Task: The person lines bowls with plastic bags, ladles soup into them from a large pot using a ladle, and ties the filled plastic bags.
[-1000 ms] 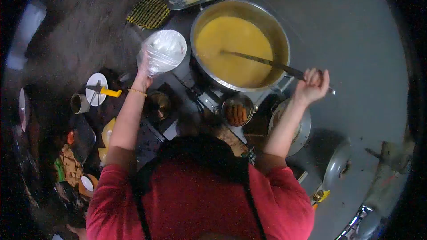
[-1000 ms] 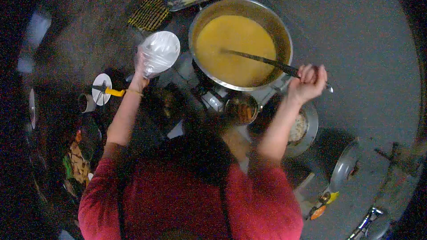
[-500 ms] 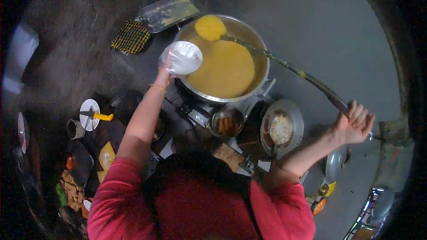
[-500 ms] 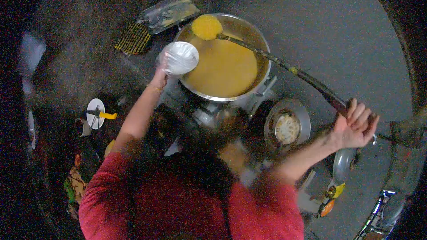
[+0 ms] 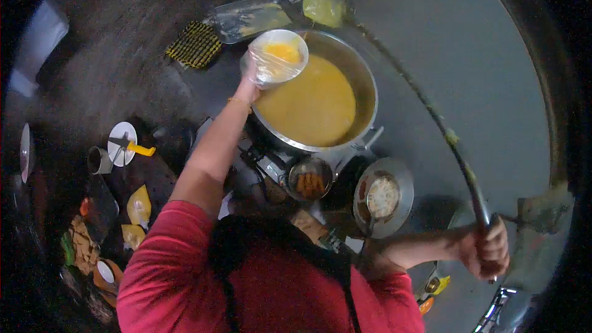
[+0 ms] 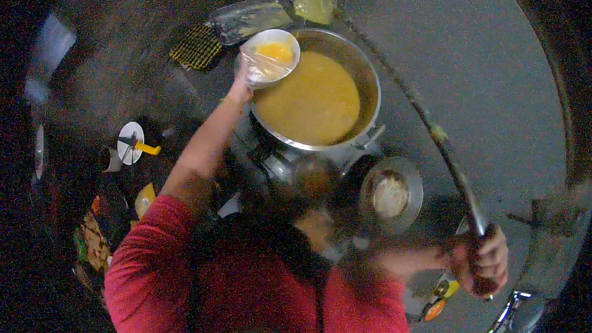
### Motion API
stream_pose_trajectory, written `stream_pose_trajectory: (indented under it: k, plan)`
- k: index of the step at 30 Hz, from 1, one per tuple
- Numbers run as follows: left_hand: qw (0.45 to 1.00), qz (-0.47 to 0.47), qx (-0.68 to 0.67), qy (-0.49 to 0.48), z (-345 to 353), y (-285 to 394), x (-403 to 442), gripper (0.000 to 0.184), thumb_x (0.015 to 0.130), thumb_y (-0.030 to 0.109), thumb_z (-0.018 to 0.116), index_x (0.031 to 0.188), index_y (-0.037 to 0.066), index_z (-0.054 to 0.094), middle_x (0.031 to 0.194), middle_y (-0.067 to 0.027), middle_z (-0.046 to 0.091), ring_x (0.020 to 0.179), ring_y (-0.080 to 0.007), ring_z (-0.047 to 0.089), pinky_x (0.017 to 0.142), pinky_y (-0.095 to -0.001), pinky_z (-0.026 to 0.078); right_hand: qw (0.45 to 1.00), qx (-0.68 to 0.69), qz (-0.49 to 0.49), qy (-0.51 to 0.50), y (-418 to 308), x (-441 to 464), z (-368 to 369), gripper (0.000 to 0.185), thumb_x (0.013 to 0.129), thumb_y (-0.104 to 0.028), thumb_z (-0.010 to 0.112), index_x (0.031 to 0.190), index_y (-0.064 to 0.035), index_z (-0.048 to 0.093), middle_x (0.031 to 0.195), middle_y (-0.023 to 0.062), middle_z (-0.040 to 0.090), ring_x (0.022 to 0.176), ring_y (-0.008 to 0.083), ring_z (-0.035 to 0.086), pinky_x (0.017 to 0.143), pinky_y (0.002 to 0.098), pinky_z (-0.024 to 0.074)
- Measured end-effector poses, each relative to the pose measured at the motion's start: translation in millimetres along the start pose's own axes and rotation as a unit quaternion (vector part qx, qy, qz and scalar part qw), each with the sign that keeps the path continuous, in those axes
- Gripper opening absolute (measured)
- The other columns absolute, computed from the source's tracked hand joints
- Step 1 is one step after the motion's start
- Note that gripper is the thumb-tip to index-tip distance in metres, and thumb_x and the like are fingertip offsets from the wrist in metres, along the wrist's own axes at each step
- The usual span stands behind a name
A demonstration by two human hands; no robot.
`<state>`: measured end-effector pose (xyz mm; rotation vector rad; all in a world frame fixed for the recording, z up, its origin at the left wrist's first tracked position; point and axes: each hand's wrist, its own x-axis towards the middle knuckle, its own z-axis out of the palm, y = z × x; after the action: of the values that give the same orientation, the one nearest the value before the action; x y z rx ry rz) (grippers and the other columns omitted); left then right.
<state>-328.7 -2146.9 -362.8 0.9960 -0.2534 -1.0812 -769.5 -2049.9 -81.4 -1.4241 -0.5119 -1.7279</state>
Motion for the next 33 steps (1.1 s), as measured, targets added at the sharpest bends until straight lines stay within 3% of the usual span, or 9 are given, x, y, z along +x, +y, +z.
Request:
stream_pose_trajectory:
  k: [1,3,7,10,12,16,20,27,33]
  plan:
    - [1.000,0.005,-0.004,0.000,-10,4,5,0.069,0.086,0.061,0.025,0.129,0.009,0.036,0.124,-0.0096,0.047,0.110,-0.0232,0.050,0.091,-0.0366,0.043,0.996,-0.059,-0.054,0.030,17,-9,-1,0.029,0.072,-0.019,0.051,0.048,-0.0179,0.034,0.043,-0.0079,0.026,0.037,0.0055,0.022,0.046,0.0236,0.0218]
    - [0.992,0.017,-0.081,-0.094,-18,21,15,0.071,0.085,0.063,0.024,0.129,0.009,0.035,0.127,-0.0090,0.045,0.112,-0.0232,0.048,0.092,-0.0365,0.042,0.983,-0.182,0.016,-0.007,60,-26,3,0.029,0.073,-0.021,0.051,0.050,-0.0145,0.035,0.046,-0.0054,0.031,0.038,0.0074,0.025,0.044,0.0254,0.0218]
    - [0.998,0.028,0.045,-0.023,-37,57,-21,0.077,0.083,0.066,0.024,0.134,0.010,0.028,0.131,-0.0083,0.040,0.115,-0.0231,0.045,0.094,-0.0359,0.038,0.954,-0.260,0.146,0.036,168,-78,13,0.029,0.069,-0.007,0.050,0.050,-0.0061,0.029,0.047,0.0034,0.031,0.040,0.0156,0.027,0.041,0.0311,0.0211]
    - [0.996,-0.018,0.079,0.040,-78,54,-18,0.079,0.081,0.067,0.030,0.134,0.008,0.029,0.129,-0.0088,0.043,0.114,-0.0220,0.046,0.094,-0.0342,0.038,0.964,-0.134,0.224,0.059,203,-114,-16,0.032,0.074,-0.007,0.050,0.050,-0.0094,0.028,0.044,0.0012,0.027,0.038,0.0135,0.025,0.039,0.0286,0.0193]
    - [0.994,-0.020,0.099,0.052,-100,47,-21,0.079,0.081,0.067,0.032,0.133,0.007,0.030,0.128,-0.0091,0.044,0.113,-0.0216,0.047,0.094,-0.0339,0.038,0.919,-0.123,0.280,0.249,211,-120,-31,0.033,0.079,-0.010,0.049,0.053,-0.0116,0.029,0.042,-0.0012,0.025,0.037,0.0107,0.023,0.039,0.0276,0.0197]
    - [0.990,-0.022,0.122,0.068,-133,31,-28,0.080,0.080,0.066,0.035,0.132,0.006,0.031,0.126,-0.0095,0.045,0.112,-0.0210,0.047,0.093,-0.0333,0.039,0.834,-0.131,0.265,0.466,196,-101,-71,0.037,0.083,-0.017,0.048,0.053,-0.0159,0.028,0.042,-0.0034,0.022,0.038,0.0088,0.019,0.041,0.0254,0.0197]
    - [0.988,-0.037,0.128,0.084,-133,23,-30,0.079,0.079,0.065,0.040,0.131,0.005,0.034,0.124,-0.0099,0.047,0.110,-0.0201,0.049,0.090,-0.0326,0.041,0.851,-0.170,0.220,0.446,151,-77,-65,0.047,0.085,-0.024,0.045,0.046,-0.0199,0.020,0.042,-0.0042,0.022,0.039,0.0090,0.018,0.043,0.0250,0.0178]
    - [0.987,-0.006,0.130,0.091,-99,-37,2,0.076,0.077,0.059,0.051,0.126,0.003,0.039,0.117,-0.0111,0.052,0.099,-0.0197,0.056,0.082,-0.0314,0.047,0.931,-0.120,0.093,0.331,64,-21,-51,0.040,0.091,-0.022,0.037,0.052,-0.0155,0.033,0.041,-0.0021,0.027,0.037,0.0087,0.021,0.042,0.0250,0.0186]
    - [0.993,0.050,0.095,0.055,-55,-78,37,0.075,0.077,0.061,0.050,0.127,0.006,0.039,0.117,-0.0111,0.051,0.100,-0.0199,0.055,0.082,-0.0308,0.047,0.988,-0.080,0.067,0.117,29,-5,-35,0.031,0.087,-0.022,0.043,0.058,-0.0143,0.037,0.041,-0.0044,0.028,0.036,0.0067,0.023,0.041,0.0225,0.0231]
